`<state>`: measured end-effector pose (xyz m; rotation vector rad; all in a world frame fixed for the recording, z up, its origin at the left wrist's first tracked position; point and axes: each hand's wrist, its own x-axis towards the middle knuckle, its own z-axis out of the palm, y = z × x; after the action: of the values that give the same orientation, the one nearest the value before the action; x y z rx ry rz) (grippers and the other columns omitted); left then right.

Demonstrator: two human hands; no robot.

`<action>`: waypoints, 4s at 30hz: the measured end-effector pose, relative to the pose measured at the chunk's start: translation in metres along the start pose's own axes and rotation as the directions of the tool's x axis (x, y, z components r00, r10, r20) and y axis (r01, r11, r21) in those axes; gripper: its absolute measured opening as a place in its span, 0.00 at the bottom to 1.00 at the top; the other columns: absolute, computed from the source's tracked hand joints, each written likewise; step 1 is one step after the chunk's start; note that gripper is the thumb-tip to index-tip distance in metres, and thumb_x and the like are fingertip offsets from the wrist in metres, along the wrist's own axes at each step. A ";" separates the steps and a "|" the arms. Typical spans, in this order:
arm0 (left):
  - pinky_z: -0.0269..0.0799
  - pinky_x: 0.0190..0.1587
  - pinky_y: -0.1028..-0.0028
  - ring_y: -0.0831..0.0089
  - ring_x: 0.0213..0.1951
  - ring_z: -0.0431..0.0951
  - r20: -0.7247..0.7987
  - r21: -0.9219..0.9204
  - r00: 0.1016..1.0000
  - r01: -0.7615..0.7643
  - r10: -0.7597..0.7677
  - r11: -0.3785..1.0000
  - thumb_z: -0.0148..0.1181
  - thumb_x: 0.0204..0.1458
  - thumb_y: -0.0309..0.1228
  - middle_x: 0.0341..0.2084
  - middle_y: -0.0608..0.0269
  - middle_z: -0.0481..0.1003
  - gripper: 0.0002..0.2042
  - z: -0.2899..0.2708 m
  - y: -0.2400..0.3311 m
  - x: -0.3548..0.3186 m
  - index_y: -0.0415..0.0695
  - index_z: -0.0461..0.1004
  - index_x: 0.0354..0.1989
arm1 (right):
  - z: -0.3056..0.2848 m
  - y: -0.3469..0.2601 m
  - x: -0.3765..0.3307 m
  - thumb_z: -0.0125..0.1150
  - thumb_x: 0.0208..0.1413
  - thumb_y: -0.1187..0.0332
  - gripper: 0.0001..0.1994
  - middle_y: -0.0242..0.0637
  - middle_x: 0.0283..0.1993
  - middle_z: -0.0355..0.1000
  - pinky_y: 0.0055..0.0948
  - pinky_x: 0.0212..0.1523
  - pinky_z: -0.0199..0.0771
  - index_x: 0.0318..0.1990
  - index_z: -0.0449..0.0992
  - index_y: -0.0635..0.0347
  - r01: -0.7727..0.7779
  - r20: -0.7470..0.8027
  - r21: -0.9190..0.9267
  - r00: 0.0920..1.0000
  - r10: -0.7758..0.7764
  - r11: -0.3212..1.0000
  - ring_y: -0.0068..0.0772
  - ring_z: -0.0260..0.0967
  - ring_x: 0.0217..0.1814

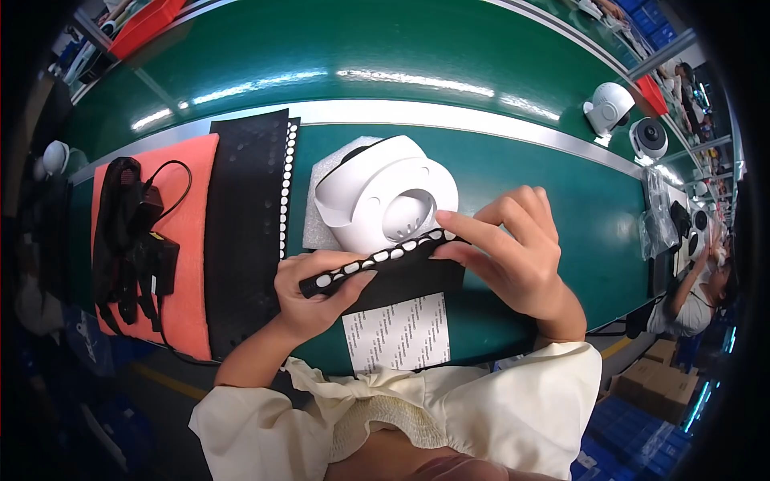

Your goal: Applying adhesive pads or small components to a camera housing on an assembly line.

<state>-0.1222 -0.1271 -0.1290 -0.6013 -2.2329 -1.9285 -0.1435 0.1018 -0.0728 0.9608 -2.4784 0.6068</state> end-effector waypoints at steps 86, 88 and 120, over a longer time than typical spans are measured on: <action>0.58 0.49 0.66 0.59 0.50 0.68 -0.030 0.110 0.983 -0.178 0.182 0.978 0.64 0.36 0.24 0.41 0.57 0.73 0.10 -0.005 -0.021 0.018 0.43 0.67 0.23 | 0.024 -0.001 0.053 0.62 0.36 0.68 0.21 0.29 0.36 0.72 0.23 0.34 0.59 0.43 0.72 0.60 0.328 0.044 -0.123 0.945 -0.325 0.937 0.26 0.67 0.39; 0.57 0.49 0.66 0.59 0.49 0.68 -0.056 0.095 0.983 -0.167 0.173 0.981 0.64 0.36 0.24 0.40 0.56 0.73 0.10 -0.006 -0.021 0.017 0.43 0.67 0.23 | 0.022 -0.004 0.054 0.62 0.38 0.67 0.21 0.32 0.38 0.72 0.24 0.37 0.61 0.44 0.71 0.62 0.212 0.085 0.075 0.972 -0.218 0.974 0.28 0.68 0.40; 0.61 0.43 0.68 0.62 0.36 0.69 -0.178 0.433 0.966 -0.097 0.190 0.896 0.65 0.35 0.27 0.33 0.55 0.71 0.09 -0.003 -0.002 0.015 0.43 0.71 0.24 | 0.017 0.017 0.037 0.58 0.38 0.50 0.28 0.46 0.48 0.64 0.37 0.45 0.63 0.39 0.71 0.69 0.049 0.121 -0.012 0.991 -0.047 0.999 0.45 0.63 0.45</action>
<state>-0.1368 -0.1276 -0.1251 -0.4516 -2.2842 -1.3072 -0.1836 0.0851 -0.0716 1.0781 -2.5532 0.5282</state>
